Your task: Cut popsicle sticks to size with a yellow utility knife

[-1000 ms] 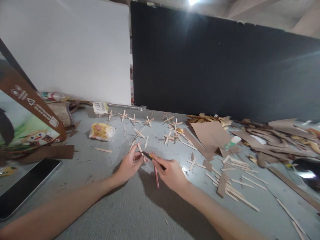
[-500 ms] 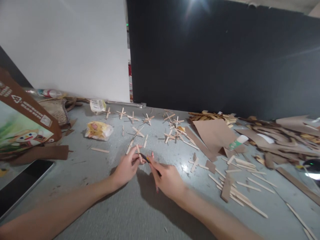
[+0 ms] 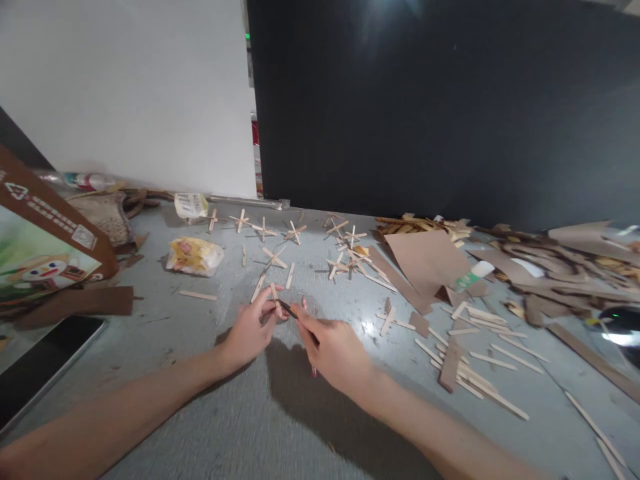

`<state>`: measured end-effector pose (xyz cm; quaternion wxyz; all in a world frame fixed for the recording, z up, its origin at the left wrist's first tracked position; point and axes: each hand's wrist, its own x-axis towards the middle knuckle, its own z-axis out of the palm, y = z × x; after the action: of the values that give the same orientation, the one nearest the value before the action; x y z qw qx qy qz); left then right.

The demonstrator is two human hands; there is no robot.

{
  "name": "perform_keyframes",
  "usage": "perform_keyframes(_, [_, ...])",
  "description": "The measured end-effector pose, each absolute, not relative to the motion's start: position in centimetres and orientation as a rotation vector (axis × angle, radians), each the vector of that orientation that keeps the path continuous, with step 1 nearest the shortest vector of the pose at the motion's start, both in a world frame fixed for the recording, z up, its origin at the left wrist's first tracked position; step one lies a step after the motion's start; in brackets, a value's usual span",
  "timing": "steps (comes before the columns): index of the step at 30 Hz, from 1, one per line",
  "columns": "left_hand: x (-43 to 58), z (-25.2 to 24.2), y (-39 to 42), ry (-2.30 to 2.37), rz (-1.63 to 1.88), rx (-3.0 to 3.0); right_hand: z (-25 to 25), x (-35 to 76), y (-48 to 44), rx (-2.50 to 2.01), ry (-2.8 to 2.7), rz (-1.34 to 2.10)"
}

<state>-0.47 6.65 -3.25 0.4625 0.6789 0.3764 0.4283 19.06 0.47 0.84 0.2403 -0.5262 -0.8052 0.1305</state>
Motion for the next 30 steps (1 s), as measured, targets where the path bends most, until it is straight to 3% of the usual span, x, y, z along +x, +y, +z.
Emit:
perform_keyframes(4, [-0.4, -3.4, 6.6, 0.882, 1.019, 1.631, 2.3, 19.2, 0.3, -1.500, -2.200, 0.349])
perform_keyframes(11, [-0.6, -3.5, 7.0, 0.860, 1.034, 1.601, -0.5, 18.5, 0.3, -1.465, -2.219, 0.178])
perform_keyframes(18, [-0.4, -3.4, 6.8, 0.862, 1.009, 1.638, 2.6, 19.2, 0.3, -1.514, -2.198, 0.365])
perform_keyframes(25, [-0.5, -3.7, 6.9, 0.851, 1.036, 1.658, -1.7, 18.2, -0.3, -1.487, -2.151, 0.188])
perform_keyframes(30, [-0.6, -3.5, 6.9, 0.876, 1.042, 1.686, 1.1, 18.2, 0.1, -1.530, -2.166, 0.396])
